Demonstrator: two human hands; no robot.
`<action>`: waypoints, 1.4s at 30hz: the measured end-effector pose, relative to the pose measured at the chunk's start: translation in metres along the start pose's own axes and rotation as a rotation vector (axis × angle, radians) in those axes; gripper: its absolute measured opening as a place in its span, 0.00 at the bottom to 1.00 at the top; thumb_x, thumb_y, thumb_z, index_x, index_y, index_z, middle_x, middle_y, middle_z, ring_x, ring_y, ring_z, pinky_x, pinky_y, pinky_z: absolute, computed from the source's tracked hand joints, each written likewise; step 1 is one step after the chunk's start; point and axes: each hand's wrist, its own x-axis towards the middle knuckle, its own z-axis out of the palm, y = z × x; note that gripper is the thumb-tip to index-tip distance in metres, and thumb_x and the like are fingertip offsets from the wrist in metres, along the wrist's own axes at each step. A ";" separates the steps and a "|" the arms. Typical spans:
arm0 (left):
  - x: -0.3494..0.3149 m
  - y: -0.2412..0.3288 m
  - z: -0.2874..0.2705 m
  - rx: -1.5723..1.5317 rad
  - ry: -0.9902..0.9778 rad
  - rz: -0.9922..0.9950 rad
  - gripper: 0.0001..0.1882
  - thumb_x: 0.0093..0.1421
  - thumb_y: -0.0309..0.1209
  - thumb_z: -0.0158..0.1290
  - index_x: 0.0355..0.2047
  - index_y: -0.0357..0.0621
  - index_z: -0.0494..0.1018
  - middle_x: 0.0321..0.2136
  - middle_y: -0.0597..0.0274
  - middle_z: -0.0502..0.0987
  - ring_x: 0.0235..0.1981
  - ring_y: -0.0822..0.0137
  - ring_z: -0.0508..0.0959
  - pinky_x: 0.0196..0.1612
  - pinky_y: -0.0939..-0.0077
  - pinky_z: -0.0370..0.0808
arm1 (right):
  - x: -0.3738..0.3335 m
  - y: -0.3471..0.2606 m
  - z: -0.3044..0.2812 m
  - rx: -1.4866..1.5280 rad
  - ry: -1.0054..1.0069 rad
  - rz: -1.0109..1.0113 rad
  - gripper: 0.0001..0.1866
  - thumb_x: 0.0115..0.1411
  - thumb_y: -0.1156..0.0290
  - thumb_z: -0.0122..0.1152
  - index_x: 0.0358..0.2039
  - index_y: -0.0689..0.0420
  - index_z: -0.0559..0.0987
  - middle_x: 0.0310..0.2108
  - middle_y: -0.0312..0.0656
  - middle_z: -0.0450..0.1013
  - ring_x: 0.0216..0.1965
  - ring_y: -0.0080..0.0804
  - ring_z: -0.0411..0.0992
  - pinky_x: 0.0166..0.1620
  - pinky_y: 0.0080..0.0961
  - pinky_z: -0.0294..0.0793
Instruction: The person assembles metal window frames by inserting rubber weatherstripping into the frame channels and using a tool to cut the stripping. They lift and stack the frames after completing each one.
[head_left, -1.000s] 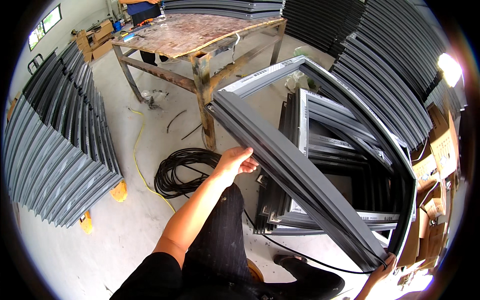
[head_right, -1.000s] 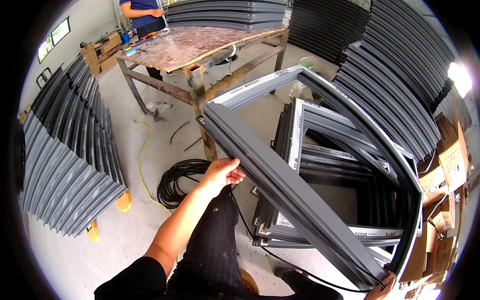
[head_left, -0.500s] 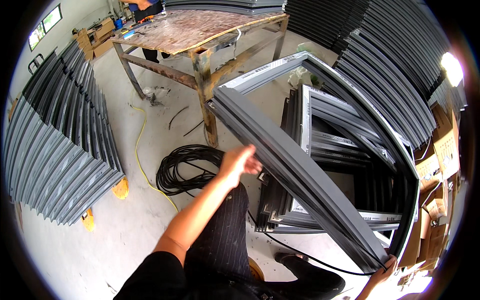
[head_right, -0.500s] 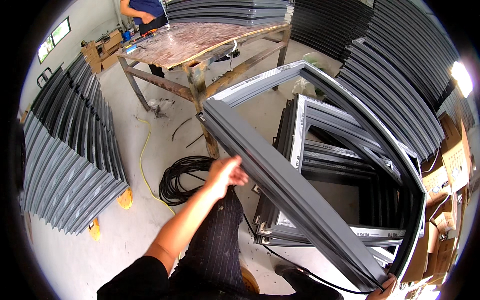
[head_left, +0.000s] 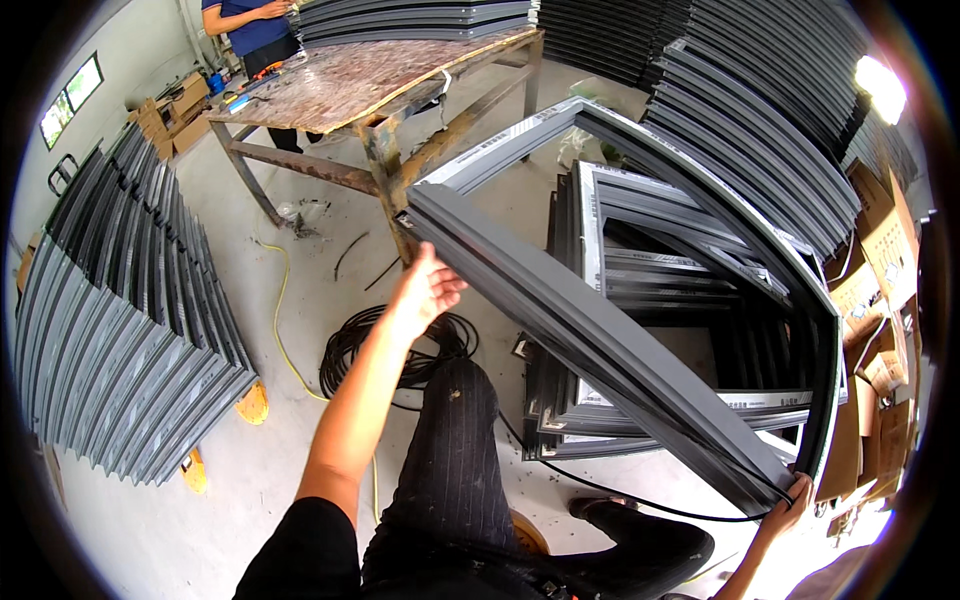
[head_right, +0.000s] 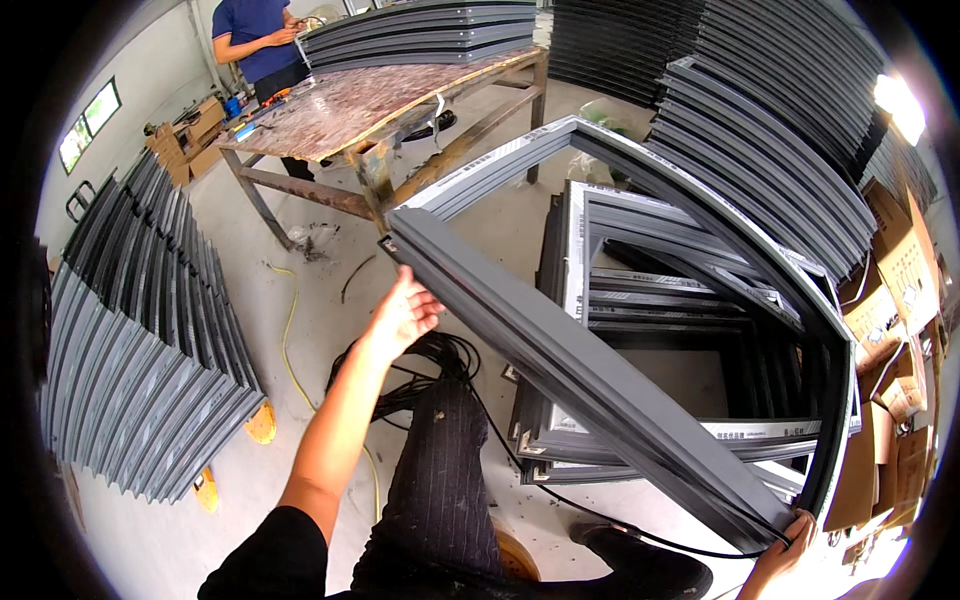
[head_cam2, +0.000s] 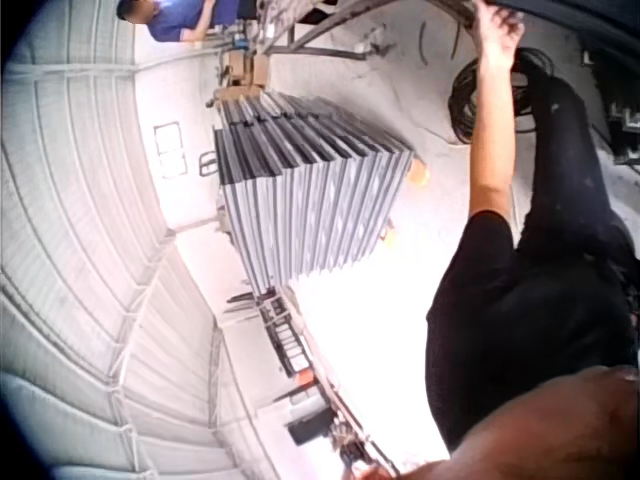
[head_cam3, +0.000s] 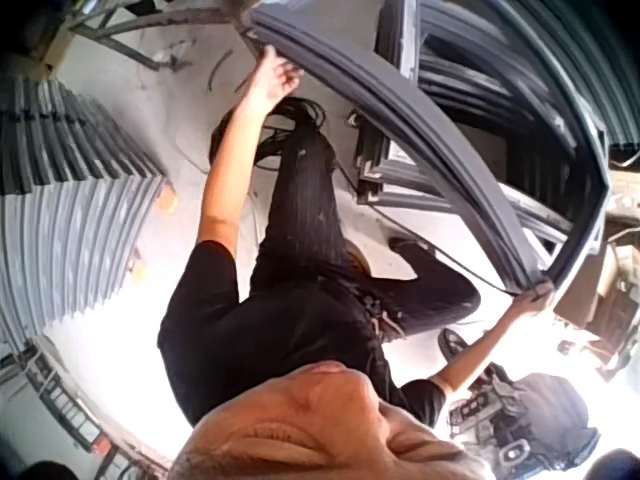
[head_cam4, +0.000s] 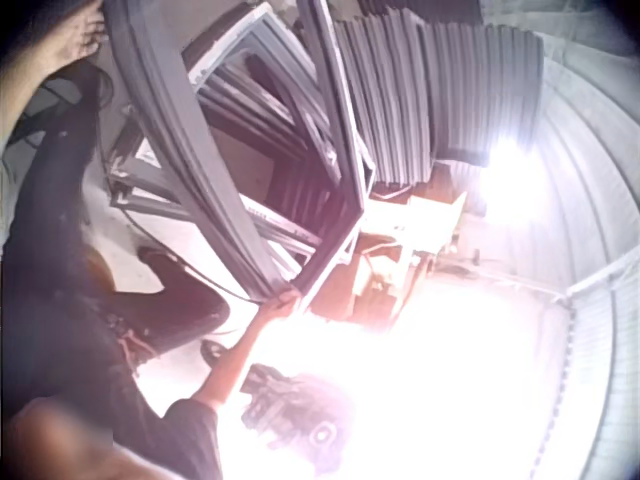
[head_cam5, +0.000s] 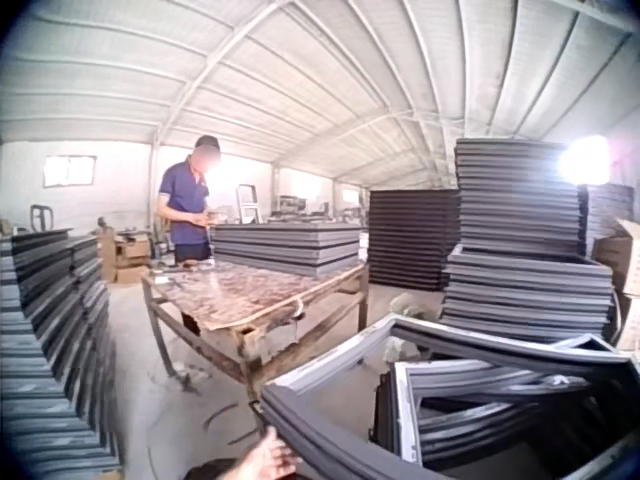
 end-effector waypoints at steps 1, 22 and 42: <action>0.000 -0.003 0.003 0.040 0.016 0.027 0.30 0.62 0.58 0.49 0.39 0.39 0.69 0.32 0.58 0.77 0.31 0.66 0.78 0.34 0.73 0.76 | -0.003 0.005 0.000 0.010 -0.029 0.072 0.14 0.65 0.73 0.41 0.36 0.67 0.75 0.35 0.51 0.72 0.39 0.48 0.70 0.47 0.40 0.67; -0.083 -0.093 0.097 0.181 -0.255 -0.066 0.19 0.64 0.46 0.53 0.33 0.39 0.76 0.25 0.61 0.80 0.25 0.76 0.78 0.31 0.83 0.75 | 0.001 0.002 0.000 -0.065 -0.076 0.054 0.14 0.67 0.68 0.47 0.33 0.67 0.75 0.31 0.52 0.70 0.36 0.49 0.68 0.44 0.41 0.65; 0.027 -0.022 0.053 0.163 0.117 0.027 0.18 0.59 0.43 0.60 0.38 0.43 0.70 0.32 0.62 0.76 0.32 0.68 0.78 0.32 0.75 0.76 | -0.056 -0.182 -0.109 0.569 -0.590 0.183 0.14 0.55 0.83 0.63 0.43 0.63 0.76 0.37 0.45 0.75 0.32 0.34 0.73 0.35 0.31 0.74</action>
